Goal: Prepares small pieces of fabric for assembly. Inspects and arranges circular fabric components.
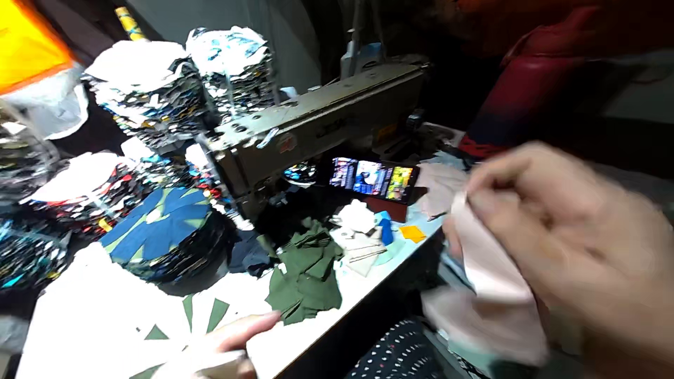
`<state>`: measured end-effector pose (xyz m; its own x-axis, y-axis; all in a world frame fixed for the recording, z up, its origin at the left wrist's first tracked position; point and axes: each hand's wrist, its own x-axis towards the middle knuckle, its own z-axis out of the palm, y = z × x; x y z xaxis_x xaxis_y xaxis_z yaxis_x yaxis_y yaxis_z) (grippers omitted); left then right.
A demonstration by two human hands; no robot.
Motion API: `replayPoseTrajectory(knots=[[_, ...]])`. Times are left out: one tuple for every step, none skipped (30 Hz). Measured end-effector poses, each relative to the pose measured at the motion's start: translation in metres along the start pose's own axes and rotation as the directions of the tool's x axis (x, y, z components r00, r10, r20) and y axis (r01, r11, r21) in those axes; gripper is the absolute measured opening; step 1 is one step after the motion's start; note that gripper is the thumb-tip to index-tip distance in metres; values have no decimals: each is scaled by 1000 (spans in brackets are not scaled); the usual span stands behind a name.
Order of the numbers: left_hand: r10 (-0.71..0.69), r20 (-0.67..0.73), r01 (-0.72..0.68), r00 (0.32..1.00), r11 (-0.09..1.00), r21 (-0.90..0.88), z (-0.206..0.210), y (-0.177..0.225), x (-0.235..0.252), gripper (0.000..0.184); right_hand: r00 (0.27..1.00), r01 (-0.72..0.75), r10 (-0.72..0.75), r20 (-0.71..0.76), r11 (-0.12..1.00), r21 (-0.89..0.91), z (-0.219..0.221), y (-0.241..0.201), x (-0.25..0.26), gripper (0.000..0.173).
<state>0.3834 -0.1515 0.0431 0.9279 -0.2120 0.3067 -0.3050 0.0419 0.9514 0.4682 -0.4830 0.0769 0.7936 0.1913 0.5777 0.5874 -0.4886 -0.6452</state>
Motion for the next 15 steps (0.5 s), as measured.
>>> replayPoseTrajectory(knots=[[15,19,-16,1000,1000,16,8,2,0,41,993,61,-60,106,998,-3,16,-9,-11,15],[35,44,-36,998,999,30,15,2,0,43,965,130,-126,232,992,-1,29,-18,-21,18],[61,66,-63,996,997,35,21,1,1,45,927,191,-187,327,981,18,42,-28,-30,21],[77,85,-80,993,996,39,26,0,0,45,891,229,-226,394,973,40,55,-38,-38,21],[93,99,-98,991,994,47,28,-3,-2,44,866,245,-251,432,967,70,67,-46,-46,21],[98,104,-105,990,992,67,28,-6,-4,39,852,257,-270,448,962,92,77,-51,-52,22],[100,98,-109,990,990,92,27,-8,-7,33,844,260,-286,454,958,120,84,-55,-57,23],[103,85,-112,991,988,109,25,-9,-11,27,840,257,-300,452,954,155,91,-56,-60,24],[104,69,-112,992,986,126,22,-8,-15,22,836,248,-312,452,949,196,95,-57,-62,26],[101,56,-108,993,984,142,19,-8,-20,19,830,233,-322,456,942,242,100,-59,-63,27],[95,49,-101,994,983,152,17,-8,-24,17,823,216,-332,461,934,286,103,-60,-64,27],[87,43,-93,995,983,159,14,-7,-29,17,815,205,-345,465,923,325,107,-62,-65,27],[87,37,-92,995,983,161,12,-7,-33,17,807,200,-359,469,913,355,111,-64,-65,26],[89,34,-94,995,982,165,10,-7,-38,17,799,203,-373,471,906,372,115,-65,-65,25],[89,29,-93,996,981,170,7,-6,-42,17,794,204,-383,473,900,385,118,-67,-64,25]])
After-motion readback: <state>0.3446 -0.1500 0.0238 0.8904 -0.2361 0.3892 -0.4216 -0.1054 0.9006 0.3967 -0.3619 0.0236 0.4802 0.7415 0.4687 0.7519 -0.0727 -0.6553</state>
